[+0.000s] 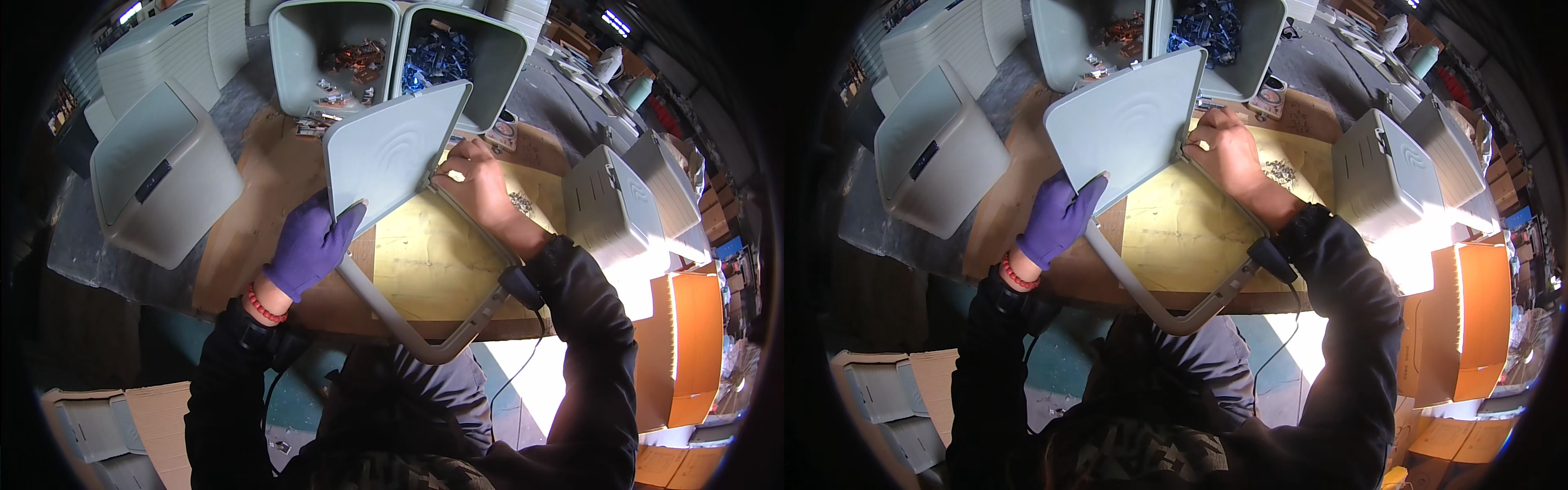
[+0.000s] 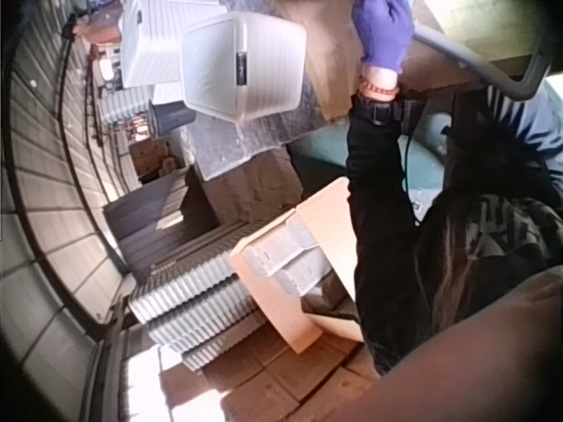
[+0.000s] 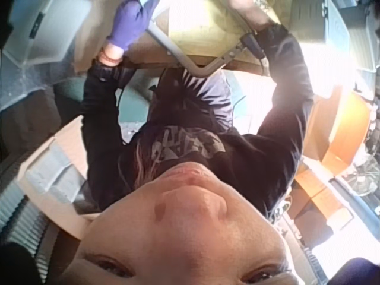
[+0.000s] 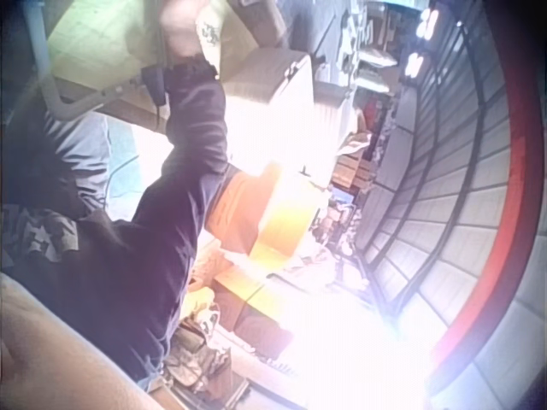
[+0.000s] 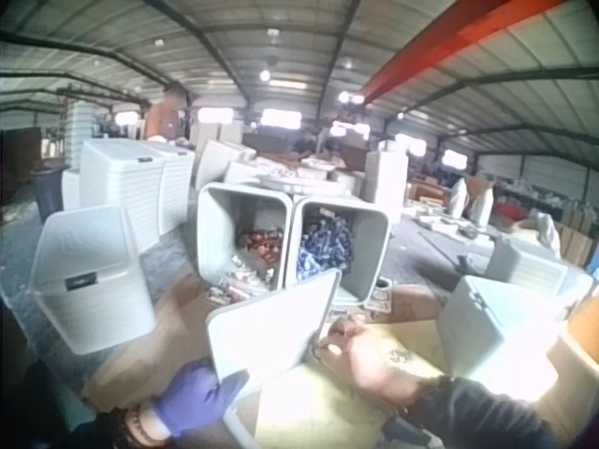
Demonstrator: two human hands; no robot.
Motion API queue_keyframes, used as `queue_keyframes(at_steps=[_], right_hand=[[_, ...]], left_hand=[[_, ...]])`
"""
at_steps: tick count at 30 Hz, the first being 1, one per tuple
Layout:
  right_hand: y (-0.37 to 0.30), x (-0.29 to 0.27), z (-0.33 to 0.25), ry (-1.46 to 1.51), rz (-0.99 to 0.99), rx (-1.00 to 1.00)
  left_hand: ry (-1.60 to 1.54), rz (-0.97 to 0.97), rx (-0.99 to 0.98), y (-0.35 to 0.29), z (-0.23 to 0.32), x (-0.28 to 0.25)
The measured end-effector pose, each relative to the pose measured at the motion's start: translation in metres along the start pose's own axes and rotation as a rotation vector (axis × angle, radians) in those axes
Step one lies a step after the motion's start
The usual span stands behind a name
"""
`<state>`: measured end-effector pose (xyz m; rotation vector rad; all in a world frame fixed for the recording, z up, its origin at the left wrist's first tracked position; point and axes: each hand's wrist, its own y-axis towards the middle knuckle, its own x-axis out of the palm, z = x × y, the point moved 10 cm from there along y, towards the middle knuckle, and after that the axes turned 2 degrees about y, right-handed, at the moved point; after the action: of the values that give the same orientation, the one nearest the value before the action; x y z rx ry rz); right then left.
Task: The person repeatedly opens a small gray plastic case, picks up small electronic components from a yellow paper on the table, places them inside the case, and closes the lid. This cycle is performed multiple times with different components.
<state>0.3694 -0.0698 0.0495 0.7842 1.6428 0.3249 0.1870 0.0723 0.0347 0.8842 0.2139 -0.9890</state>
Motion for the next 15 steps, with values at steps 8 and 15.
queue_keyframes(at_steps=[8,15], right_hand=[[-0.014,0.02,-0.037,-0.375,-0.09,-0.417],[-0.002,0.008,-0.001,-0.262,0.115,0.08]], left_hand=[[0.049,0.039,0.063,0.001,0.005,-0.003],[0.069,0.02,0.042,-0.001,0.005,-0.001]])
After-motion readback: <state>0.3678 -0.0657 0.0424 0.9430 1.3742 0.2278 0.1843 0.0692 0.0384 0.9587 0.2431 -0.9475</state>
